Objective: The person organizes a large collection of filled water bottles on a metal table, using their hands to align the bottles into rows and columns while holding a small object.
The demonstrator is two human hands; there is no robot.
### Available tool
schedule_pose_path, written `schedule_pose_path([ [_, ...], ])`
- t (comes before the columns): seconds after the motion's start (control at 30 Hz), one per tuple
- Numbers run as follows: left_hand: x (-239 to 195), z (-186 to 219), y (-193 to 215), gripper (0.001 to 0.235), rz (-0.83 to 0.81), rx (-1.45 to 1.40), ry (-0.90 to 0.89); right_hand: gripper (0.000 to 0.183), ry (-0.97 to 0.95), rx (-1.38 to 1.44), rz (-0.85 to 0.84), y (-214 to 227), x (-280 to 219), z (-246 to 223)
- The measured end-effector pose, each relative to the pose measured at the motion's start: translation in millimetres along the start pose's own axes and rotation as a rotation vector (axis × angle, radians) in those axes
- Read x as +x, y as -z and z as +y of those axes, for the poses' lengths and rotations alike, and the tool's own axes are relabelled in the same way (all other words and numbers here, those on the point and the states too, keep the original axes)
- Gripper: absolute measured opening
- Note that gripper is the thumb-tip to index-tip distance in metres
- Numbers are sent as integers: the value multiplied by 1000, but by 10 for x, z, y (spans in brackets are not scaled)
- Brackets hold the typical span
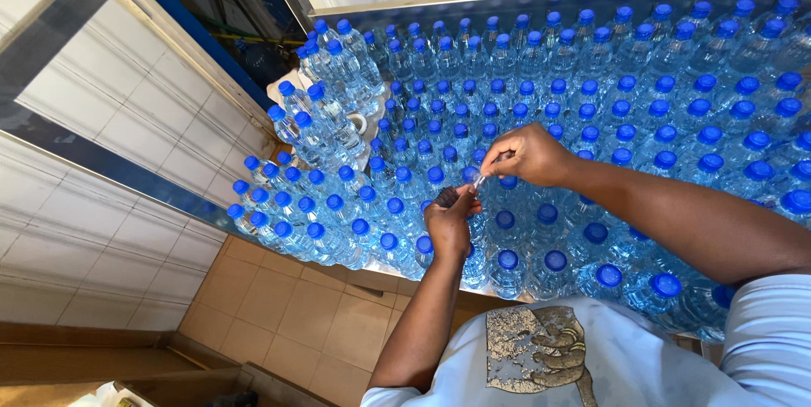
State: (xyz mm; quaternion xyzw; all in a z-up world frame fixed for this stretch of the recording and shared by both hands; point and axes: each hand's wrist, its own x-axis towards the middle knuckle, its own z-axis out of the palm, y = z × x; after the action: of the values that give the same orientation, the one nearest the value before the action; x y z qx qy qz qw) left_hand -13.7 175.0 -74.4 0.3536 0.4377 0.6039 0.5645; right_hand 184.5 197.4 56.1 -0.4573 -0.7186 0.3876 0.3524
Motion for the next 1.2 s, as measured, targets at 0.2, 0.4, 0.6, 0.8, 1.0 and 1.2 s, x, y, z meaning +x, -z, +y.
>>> schedule_pose_path([
  [0.2,26,-50,28,15,-45,21,27,30,-66,8,-529,263,99,128],
  [0.4,-138,214,-68,30,-30,-6,-4,26,-411,-403,62,652,772,1632],
  [0.6,-66,73,10,29,-63,-51,-50,13,-330,-867,312,809,1296,3105],
  [0.8,-80,96,-29,37,-67,-126,-67,14,-216,-746,324,559,1306,2874],
  [1.0,14,-71,70,34,-100,-226,-62,28,-23,-1068,421,331,1193,2685],
  [1.2,13,-131,64,34,-110,-222,-81,82,-309,-964,-41,147,828,1792],
])
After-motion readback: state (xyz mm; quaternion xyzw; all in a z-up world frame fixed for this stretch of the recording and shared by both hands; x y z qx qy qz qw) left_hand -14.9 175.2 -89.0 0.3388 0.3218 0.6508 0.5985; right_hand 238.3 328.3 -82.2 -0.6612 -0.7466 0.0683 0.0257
